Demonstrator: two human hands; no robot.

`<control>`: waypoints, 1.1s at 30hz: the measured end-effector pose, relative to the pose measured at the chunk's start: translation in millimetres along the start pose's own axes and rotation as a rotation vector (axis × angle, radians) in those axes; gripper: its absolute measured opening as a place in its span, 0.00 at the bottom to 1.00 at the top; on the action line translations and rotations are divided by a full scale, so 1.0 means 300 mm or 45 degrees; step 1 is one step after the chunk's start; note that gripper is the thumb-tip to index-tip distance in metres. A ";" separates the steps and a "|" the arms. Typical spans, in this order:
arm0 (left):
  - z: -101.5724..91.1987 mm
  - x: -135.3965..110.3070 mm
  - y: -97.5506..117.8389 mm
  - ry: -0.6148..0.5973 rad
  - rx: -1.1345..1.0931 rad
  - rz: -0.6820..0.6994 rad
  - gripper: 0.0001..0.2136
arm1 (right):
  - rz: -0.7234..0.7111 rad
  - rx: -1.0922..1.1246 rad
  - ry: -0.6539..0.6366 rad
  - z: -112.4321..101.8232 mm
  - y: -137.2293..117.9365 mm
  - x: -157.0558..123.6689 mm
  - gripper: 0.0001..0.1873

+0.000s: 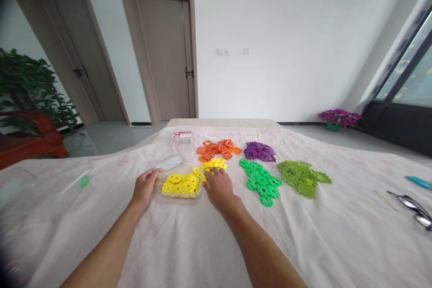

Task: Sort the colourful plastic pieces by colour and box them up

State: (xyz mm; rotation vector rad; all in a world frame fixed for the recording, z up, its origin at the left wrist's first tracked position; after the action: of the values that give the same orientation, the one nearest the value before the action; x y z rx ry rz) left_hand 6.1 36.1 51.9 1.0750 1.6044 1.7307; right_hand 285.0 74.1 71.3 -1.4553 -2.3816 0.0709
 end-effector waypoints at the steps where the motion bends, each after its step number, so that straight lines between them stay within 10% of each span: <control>1: -0.013 0.005 -0.005 0.055 -0.010 -0.003 0.15 | -0.007 0.011 0.009 -0.001 0.002 -0.001 0.19; 6: -0.052 0.022 -0.030 0.194 -0.072 -0.036 0.15 | 0.033 0.087 0.084 -0.006 0.024 -0.005 0.15; 23: 0.033 0.022 -0.036 -0.243 0.107 -0.024 0.25 | 0.173 -0.012 0.048 0.016 0.033 0.016 0.17; 33: -0.047 0.061 -0.068 0.050 0.061 0.005 0.19 | 0.186 -0.035 0.071 0.008 -0.011 0.026 0.23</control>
State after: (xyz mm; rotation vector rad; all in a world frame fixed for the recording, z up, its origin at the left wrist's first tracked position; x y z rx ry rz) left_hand -18.2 46.2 35.7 1.0732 1.6764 1.7339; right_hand 278.1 79.6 71.8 -1.6209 -2.2377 0.0329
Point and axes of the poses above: each hand's wrist, its own x-axis towards the middle knuckle, its own z-axis out of the palm, y = z × x, the point moved 6 cm from there along x, towards the middle knuckle, and after that the axes turned 2 degrees about y, right-handed, at the moved point
